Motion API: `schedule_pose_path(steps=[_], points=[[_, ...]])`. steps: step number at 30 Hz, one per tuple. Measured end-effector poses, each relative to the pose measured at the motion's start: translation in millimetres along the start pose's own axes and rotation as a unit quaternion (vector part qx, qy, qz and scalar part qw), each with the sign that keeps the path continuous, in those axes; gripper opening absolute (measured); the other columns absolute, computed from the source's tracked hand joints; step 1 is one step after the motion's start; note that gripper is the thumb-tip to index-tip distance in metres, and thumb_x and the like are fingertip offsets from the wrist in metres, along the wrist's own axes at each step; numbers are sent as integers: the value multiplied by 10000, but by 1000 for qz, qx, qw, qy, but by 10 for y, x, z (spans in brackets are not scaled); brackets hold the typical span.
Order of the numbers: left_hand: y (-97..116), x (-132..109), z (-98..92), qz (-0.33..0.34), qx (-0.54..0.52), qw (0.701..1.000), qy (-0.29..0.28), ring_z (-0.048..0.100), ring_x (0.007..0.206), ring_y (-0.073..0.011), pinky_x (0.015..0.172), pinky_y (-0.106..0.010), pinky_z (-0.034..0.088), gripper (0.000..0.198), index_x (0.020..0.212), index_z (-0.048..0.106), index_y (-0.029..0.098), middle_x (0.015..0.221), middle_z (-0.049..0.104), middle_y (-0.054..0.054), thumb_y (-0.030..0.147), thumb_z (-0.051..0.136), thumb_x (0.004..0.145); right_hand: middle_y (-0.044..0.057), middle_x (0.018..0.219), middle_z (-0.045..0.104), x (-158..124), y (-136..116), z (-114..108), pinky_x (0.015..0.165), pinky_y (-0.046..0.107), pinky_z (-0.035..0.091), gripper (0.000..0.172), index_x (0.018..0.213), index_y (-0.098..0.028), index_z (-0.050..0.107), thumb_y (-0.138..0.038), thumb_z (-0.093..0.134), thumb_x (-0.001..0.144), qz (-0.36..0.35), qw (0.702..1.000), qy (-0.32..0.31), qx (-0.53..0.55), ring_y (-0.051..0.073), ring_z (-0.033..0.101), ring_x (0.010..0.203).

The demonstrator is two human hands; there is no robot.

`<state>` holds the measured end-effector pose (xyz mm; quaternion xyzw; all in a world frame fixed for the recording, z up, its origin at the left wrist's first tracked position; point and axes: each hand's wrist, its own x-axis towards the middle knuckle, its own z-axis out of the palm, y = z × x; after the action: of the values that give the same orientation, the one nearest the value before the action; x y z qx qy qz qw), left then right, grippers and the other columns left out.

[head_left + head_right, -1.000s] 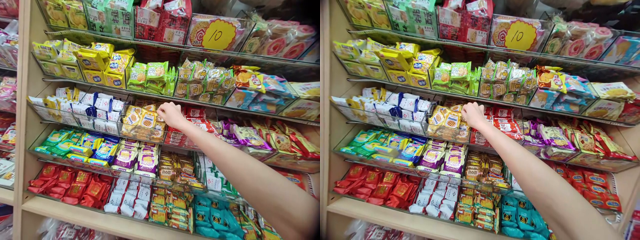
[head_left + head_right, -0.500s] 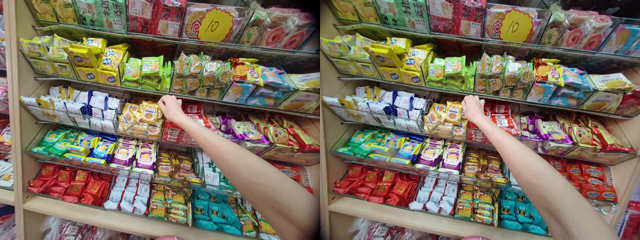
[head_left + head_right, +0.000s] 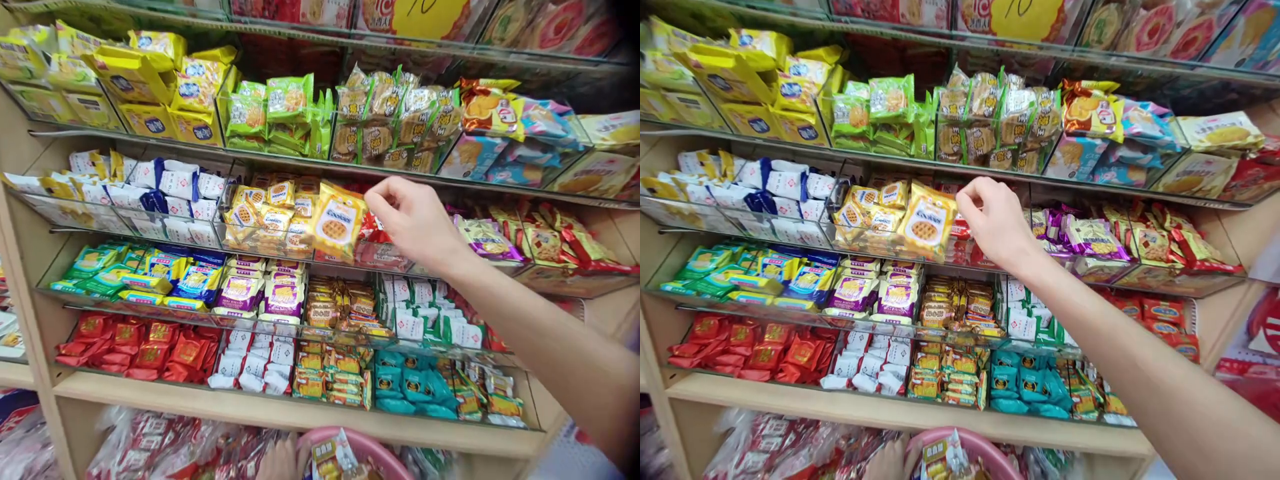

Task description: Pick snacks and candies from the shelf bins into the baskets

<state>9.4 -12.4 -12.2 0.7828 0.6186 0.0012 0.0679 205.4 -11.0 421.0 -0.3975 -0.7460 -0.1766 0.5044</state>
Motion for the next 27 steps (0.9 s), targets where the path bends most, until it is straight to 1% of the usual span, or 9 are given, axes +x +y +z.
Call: schedule_pose_path(steps=[4,9,10,12,15,18,21,24,27], points=[[-8,-8,29,54,27,998,-4,631,949,-258,727,-334,501,396,1266,511,218,1074,641,-170,335,334,931,13,773,592,-950,16,-208,662,259,418,218,787,-195,545,-329,426,911,85,990,-102,39,143,529,719],[46,-19,-59,82,58,994,-30,642,906,-269,688,-348,505,447,1309,460,218,1035,639,-178,257,204,945,37,925,625,-2199,103,-353,754,256,455,205,902,-219,550,-330,382,938,190,950,-239,69,155,580,858],[65,-16,-84,79,53,995,-38,649,883,-267,687,-353,506,460,1305,459,195,1007,645,-180,264,180,946,42,950,629,-2416,124,-376,771,260,459,205,921,-223,552,-333,380,938,214,939,-258,76,159,585,882],[101,-5,-132,44,35,998,-39,659,873,-264,696,-348,506,490,1269,479,148,966,659,-186,358,174,949,45,971,635,-2808,169,-402,771,259,465,216,946,-227,553,-346,373,939,269,915,-285,96,160,595,890],[139,6,-181,29,33,998,-41,669,890,-275,699,-347,508,517,1215,511,146,947,678,-171,438,184,941,32,895,629,-3309,247,-368,706,243,467,248,933,-218,533,-384,349,941,355,881,-284,131,150,593,810],[155,6,-209,28,31,998,-48,675,893,-284,694,-349,506,515,1185,526,138,949,690,-171,445,192,940,7,776,571,-3701,328,-263,675,243,454,283,869,-212,511,-433,347,934,413,865,-245,146,144,551,735],[167,-1,-233,14,15,999,-34,680,884,-284,686,-347,504,564,1134,546,130,910,704,-167,495,167,929,4,786,539,-3939,388,-149,705,256,458,302,865,-212,492,-466,342,928,456,837,-229,199,147,538,763],[185,-5,-260,8,14,999,-30,682,877,-294,685,-355,504,578,1113,550,130,888,709,-167,515,163,922,-1,785,519,-4029,422,-71,707,266,453,306,860,-211,471,-473,328,929,470,799,-281,249,144,527,764],[197,0,-271,5,10,999,-39,682,883,-294,701,-358,505,565,1108,553,128,895,708,-175,498,167,926,-11,766,497,-4066,439,-17,713,273,423,302,814,-208,454,-446,311,935,429,788,-377,231,140,497,747]])
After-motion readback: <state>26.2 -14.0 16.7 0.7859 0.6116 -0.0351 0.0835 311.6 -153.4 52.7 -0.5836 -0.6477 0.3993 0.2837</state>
